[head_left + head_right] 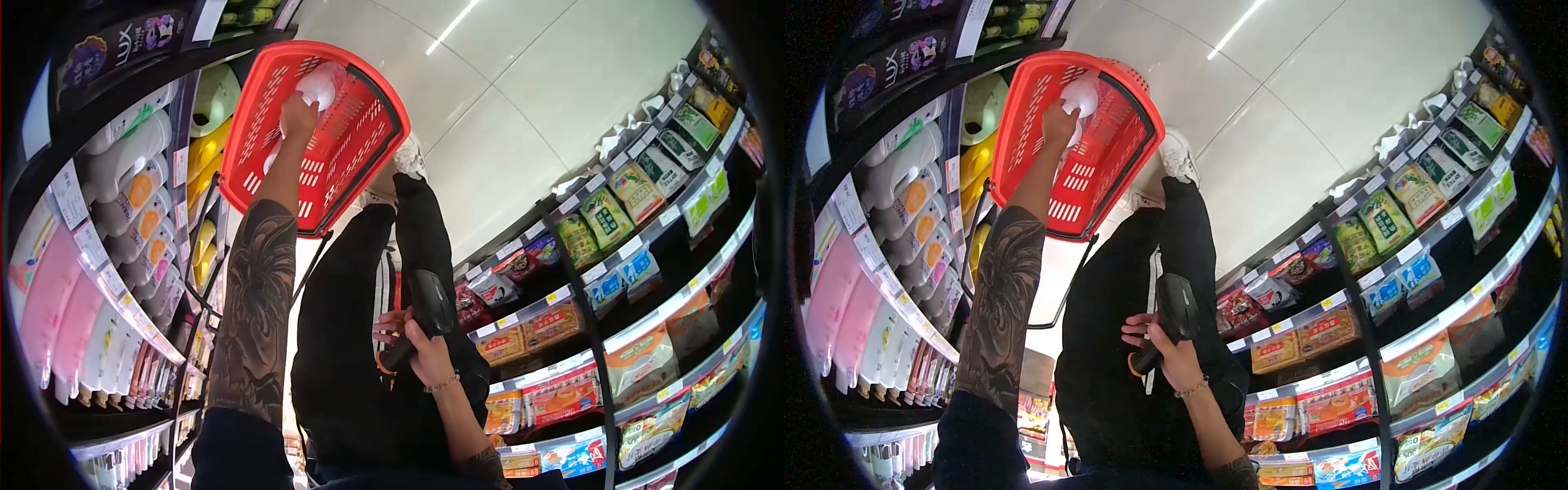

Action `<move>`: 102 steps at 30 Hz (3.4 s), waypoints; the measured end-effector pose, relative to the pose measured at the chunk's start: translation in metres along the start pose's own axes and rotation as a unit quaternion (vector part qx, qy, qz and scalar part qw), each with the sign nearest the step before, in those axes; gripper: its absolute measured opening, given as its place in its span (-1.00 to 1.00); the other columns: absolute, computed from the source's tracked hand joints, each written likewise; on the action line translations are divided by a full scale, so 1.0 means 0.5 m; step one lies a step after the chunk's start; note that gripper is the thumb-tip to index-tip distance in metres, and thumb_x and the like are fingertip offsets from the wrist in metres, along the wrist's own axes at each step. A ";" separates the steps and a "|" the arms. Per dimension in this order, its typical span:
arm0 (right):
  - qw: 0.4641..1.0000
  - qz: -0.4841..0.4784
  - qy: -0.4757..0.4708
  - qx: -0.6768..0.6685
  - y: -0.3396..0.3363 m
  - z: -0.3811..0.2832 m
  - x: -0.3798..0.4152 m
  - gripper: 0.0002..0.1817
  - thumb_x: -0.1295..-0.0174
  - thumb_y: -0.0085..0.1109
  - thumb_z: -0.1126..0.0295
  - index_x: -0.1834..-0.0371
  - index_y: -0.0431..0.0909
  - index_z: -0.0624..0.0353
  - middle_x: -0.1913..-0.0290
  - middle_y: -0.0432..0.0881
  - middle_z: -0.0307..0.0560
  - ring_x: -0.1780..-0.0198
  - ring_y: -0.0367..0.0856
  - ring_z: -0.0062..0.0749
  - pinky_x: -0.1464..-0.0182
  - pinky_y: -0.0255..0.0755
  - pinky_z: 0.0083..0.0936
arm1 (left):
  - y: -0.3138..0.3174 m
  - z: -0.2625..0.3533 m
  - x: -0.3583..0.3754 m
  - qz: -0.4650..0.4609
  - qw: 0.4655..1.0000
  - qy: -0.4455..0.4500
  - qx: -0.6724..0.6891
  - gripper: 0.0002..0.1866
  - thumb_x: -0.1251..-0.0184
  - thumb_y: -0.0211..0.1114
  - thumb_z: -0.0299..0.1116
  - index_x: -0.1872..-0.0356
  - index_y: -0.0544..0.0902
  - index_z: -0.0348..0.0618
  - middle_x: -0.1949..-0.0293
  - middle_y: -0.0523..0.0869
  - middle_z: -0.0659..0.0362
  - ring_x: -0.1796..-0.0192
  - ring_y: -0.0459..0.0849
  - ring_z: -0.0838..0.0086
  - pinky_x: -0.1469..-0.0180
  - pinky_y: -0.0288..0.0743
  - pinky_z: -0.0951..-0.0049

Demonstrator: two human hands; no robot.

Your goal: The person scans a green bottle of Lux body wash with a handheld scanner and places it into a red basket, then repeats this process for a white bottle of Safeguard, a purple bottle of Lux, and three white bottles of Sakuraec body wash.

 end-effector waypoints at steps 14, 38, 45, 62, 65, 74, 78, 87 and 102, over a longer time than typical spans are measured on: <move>1.000 0.010 -0.016 0.006 -0.002 0.024 -0.020 -0.81 -0.39 0.03 0.35 0.03 0.40 0.16 -0.06 0.51 0.13 -0.11 0.55 -0.04 -0.17 0.46 0.02 | -0.004 0.016 -0.027 0.038 0.998 -0.015 -0.049 -0.53 0.22 0.52 -0.26 0.26 0.66 -0.37 0.22 0.70 -0.17 0.13 0.70 0.01 0.03 0.56 0.13; 0.977 -0.120 -0.147 0.095 0.286 -0.146 0.206 -0.44 -0.26 0.24 0.19 -0.21 0.27 0.23 -0.18 0.48 0.20 -0.12 0.55 -0.08 -0.03 0.56 -0.19 | -0.984 0.370 0.759 0.122 0.975 0.178 0.043 -0.60 0.15 0.49 -0.48 0.22 0.57 -0.33 0.29 0.61 0.02 0.26 0.67 0.26 0.19 0.55 0.36; 0.933 -0.340 -0.120 0.000 0.545 -0.164 0.387 -0.64 -0.26 0.25 0.27 -0.04 0.39 0.09 0.03 0.53 -0.26 -0.01 0.54 -0.47 -0.10 0.47 -0.37 | -1.392 0.484 1.071 0.150 0.948 0.182 0.214 -0.64 0.15 0.48 -0.55 0.23 0.63 -0.36 0.29 0.65 0.08 0.28 0.69 0.46 0.22 0.59 0.51; 0.676 -0.688 -0.234 0.119 0.888 0.056 1.177 -0.08 -0.01 0.47 0.31 -0.42 0.10 0.17 -0.49 0.02 0.13 -0.47 0.11 -0.06 -0.39 0.18 -0.06 | -1.941 0.480 1.625 0.412 0.779 0.324 0.343 -0.64 0.06 0.46 -0.42 0.20 0.65 -0.37 0.33 0.70 0.18 0.30 0.63 0.59 0.20 0.47 0.61; 0.668 -0.679 -0.276 0.131 0.895 0.136 1.235 -0.10 -0.01 0.47 0.38 -0.40 0.11 0.19 -0.40 0.21 0.07 -0.38 0.28 -0.14 -0.35 0.27 -0.12 | -2.018 0.491 1.725 0.437 0.758 0.353 0.331 -0.64 0.06 0.46 -0.42 0.20 0.65 -0.37 0.32 0.70 0.17 0.28 0.65 0.58 0.18 0.49 0.60; 0.576 -0.674 -0.449 0.107 0.902 0.351 1.396 -0.23 -0.03 0.37 0.55 -0.33 0.18 0.28 -0.21 0.41 -0.10 -0.20 0.42 -0.39 -0.27 0.33 -0.33 | -2.100 0.438 1.969 0.466 0.689 0.470 0.296 -0.42 -0.20 0.19 -0.03 -0.04 0.57 -0.39 0.15 0.67 0.08 0.17 0.67 0.50 0.10 0.49 0.61; 0.541 -0.680 -0.477 0.132 0.882 0.462 1.411 -0.27 -0.09 0.33 0.55 -0.33 0.17 0.27 -0.21 0.40 -0.12 -0.18 0.41 -0.42 -0.26 0.32 -0.38 | -2.093 0.345 1.990 0.387 0.611 0.538 0.432 -0.48 -0.32 0.18 -0.08 -0.09 0.50 -0.33 0.16 0.65 0.12 0.18 0.65 0.55 0.10 0.49 0.62; 0.513 -0.671 -0.500 0.192 0.852 0.651 1.421 -0.34 -0.20 0.21 0.58 -0.36 0.15 0.32 -0.24 0.37 -0.15 -0.22 0.36 -0.50 -0.30 0.23 -0.46 | -2.013 0.068 1.970 0.301 0.505 0.548 0.596 -0.35 -0.46 -0.12 0.11 -0.30 0.33 -0.24 -0.16 0.55 0.00 -0.17 0.57 0.29 -0.17 0.49 0.33; 0.407 -0.530 -0.495 0.556 0.731 0.856 1.291 0.13 0.20 0.61 0.27 -0.42 0.01 0.26 -0.32 0.30 0.02 -0.34 0.29 -0.31 -0.36 0.18 -0.39 | -1.591 -0.419 1.721 0.194 0.183 0.585 0.765 0.16 0.01 -0.07 0.62 -0.45 0.08 -0.11 -0.40 0.23 -0.11 -0.35 0.34 -0.02 -0.35 0.25 -0.08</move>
Point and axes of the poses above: each hand's wrist, its own x-axis away from the middle knuckle, its own y-axis out of the palm, z = x × y, the point moved 9 cm from there along -x, towards the middle knuckle
